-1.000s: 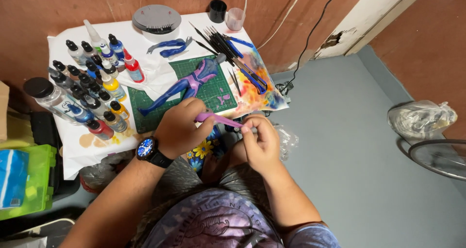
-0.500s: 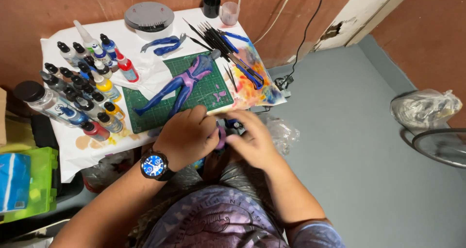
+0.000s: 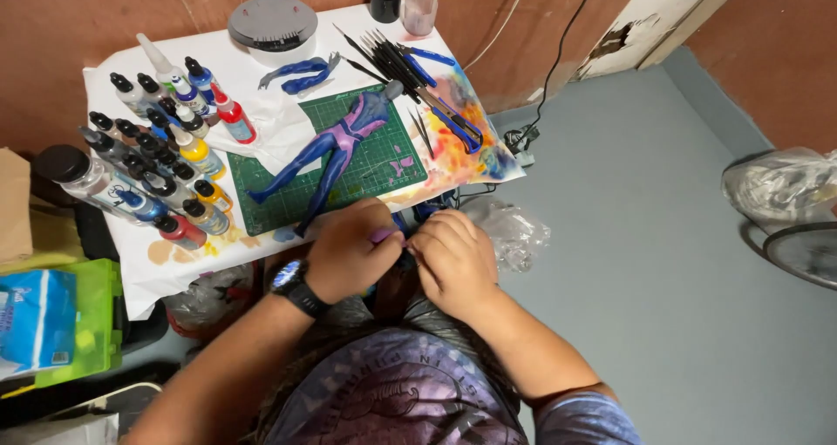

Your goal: Applying small pieces of pink putty to a blue figurine for detailing or repair at a craft station.

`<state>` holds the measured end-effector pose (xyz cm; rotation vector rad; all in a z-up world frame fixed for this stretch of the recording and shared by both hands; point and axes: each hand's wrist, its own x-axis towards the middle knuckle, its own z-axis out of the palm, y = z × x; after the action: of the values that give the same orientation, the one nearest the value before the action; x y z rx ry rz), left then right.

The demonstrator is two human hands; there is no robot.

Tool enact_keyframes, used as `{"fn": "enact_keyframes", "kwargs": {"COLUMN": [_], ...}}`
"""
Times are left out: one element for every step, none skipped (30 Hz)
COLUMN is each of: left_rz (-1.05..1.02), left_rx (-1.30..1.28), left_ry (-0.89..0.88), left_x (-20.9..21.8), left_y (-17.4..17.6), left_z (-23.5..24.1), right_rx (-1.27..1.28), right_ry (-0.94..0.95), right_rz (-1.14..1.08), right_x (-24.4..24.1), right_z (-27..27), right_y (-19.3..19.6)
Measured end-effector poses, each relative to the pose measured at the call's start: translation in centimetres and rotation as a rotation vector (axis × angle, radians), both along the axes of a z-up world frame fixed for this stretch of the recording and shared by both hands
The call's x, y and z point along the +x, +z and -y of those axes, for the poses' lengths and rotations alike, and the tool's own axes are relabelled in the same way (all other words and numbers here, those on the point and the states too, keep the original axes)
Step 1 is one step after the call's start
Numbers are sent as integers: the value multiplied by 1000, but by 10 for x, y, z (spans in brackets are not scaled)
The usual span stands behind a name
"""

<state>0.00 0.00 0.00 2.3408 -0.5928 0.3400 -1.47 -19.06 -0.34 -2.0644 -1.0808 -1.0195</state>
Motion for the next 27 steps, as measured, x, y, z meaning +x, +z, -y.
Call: {"fn": "enact_keyframes", "kwargs": {"left_rz": [2,21,45,52,-42,-138,-126,108,314,301,455,608,631,633,611,610,604,598,595,613,633,632,592,551,550,528,516], "left_rx": [7,-51,-113,-112,-184,-256,-255,-199,-137,-133,35,207,207,284,360,359,392,425,423,379,338,338,381,425,425,462,498], "left_ry": [-2,28,63,66,207,347,343,286,224,219,337,451,453,425,389,384,390,396,397,409,417,415,507,599,608,666,727], "left_x": [0,0,1,15,24,34,40,48,44,63,81,99,112,125,129,133,135,138,135,131,129,134,136,137,141,144,152], "left_y": [-6,-11,-16,-14,-14,-14,-13,-13,-17,-28,-41,-53,-58,-62,-73,-68,-64,-61,-53,-44,-35,-37,-40,-43,-54,-65,-71], "left_z": [6,11,17,17,18,20,24,28,35,43,50,56,53,51,52,52,52,51,47,42,37,27,16,4,-1,-6,-12], "right_rx": [7,-21,-53,-51,-133,-215,-216,-181,-139,-133,153,438,438,508,580,582,600,618,615,626,639,640,641,641,638,666,692], "right_ry": [-2,-8,-9,-6,223,453,449,443,435,430,430,420,427,452,465,460,460,461,460,467,471,469,445,422,429,466,508], "right_rz": [2,40,83,90,97,98,111,-12,-162,-175,-234,-295,-272,-249,-249,-249,-271,-294,-297,-319,-338,-339,-364,-388,-390,-455,-510], "right_x": [0,-1,1,-13,-31,-48,-46,-43,-51,-48,-42,-37,-34,-30,-37,-35,-34,-33,-32,-32,-31,-27,-25,-25,-22,-19,-12], "right_z": [5,10,16,16,20,24,31,38,46,43,39,35,35,36,39,40,42,43,45,47,48,50,52,54,56,59,60], "right_y": [-4,-9,-11,-2,7,16,1,-13,-29,-24,-20,-16,-17,-18,-22,-25,-28,-32,-32,-33,-34,-38,-42,-46,-61,-74,-86]}}
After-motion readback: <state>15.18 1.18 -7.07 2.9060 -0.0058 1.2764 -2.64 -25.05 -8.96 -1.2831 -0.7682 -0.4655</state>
